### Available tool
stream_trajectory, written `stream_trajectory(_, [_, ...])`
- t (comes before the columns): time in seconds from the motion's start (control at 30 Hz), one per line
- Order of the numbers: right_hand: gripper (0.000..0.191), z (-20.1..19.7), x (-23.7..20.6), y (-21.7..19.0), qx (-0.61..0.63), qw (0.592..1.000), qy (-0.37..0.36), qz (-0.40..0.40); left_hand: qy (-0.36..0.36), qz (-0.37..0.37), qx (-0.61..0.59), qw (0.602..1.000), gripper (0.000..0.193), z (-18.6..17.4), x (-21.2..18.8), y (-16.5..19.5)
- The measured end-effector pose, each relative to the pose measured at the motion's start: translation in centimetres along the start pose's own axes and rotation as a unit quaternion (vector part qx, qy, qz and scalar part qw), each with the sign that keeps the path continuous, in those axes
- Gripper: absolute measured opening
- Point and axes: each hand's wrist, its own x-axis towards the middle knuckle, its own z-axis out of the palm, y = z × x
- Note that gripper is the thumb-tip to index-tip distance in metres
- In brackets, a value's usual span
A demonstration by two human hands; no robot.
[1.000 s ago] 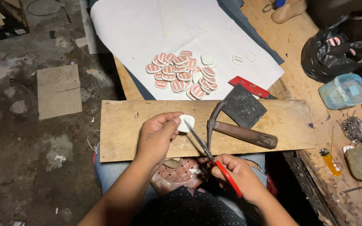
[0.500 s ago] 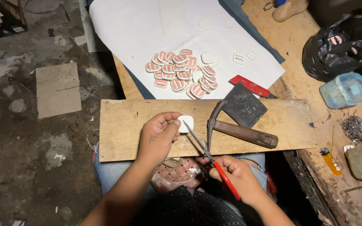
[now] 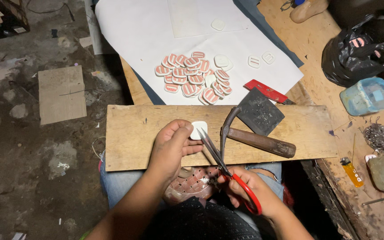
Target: The person repeatedly shapes small white sole pieces by striking them with a hammer-like tool and trimming edges with scissors. Finished pieces are placed on a nearby white sheet.
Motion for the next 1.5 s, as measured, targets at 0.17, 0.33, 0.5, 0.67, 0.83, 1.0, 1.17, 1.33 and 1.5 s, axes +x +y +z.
stream_trajectory(0.17, [0.041, -0.3, 0.4, -0.5, -0.035, 0.999, 0.009, 0.028, 0.015, -0.005, 0.017, 1.0, 0.017, -0.4, 0.2, 0.3])
stream_trajectory(0.33, [0.046, -0.1, 0.0, -0.3, 0.067, 0.997, -0.026, -0.002, 0.004, 0.055, 0.067, 0.996, 0.02, -0.2, 0.1, 0.4])
stream_trajectory(0.5, [0.037, 0.5, 0.0, 0.1, 0.079, 0.997, 0.002, 0.002, -0.013, 0.091, 0.117, 0.989, 0.025, -0.4, -0.2, 0.5])
stream_trajectory(0.67, [0.025, 0.6, 0.1, 0.4, -0.007, 0.996, 0.079, 0.045, -0.009, 0.108, 0.144, 0.984, 0.027, -0.4, -0.1, 0.4])
stream_trajectory(0.83, [0.02, 0.3, 0.2, 0.8, -0.051, 0.988, 0.125, 0.075, -0.007, 0.114, 0.158, 0.981, 0.026, -0.6, 0.0, 0.2])
stream_trajectory(1.0, [0.02, 0.3, 0.4, 1.2, -0.088, 0.991, 0.104, 0.019, 0.02, 0.118, 0.232, 0.965, 0.026, -1.0, -0.1, 0.0])
stream_trajectory(1.17, [0.018, 0.5, 0.4, 0.9, -0.114, 0.989, 0.096, -0.012, 0.037, 0.078, 0.164, 0.983, 0.014, -0.6, 0.3, 0.1])
stream_trajectory(1.33, [0.026, 0.7, 0.3, 0.2, -0.013, 0.998, 0.061, 0.011, 0.014, 0.057, 0.06, 0.996, 0.02, 0.1, 0.2, 0.5])
stream_trajectory(1.5, [0.033, 0.6, 0.3, 0.3, 0.009, 0.999, 0.044, 0.017, -0.017, 0.026, -0.039, 0.999, 0.012, 0.4, -0.3, 0.4])
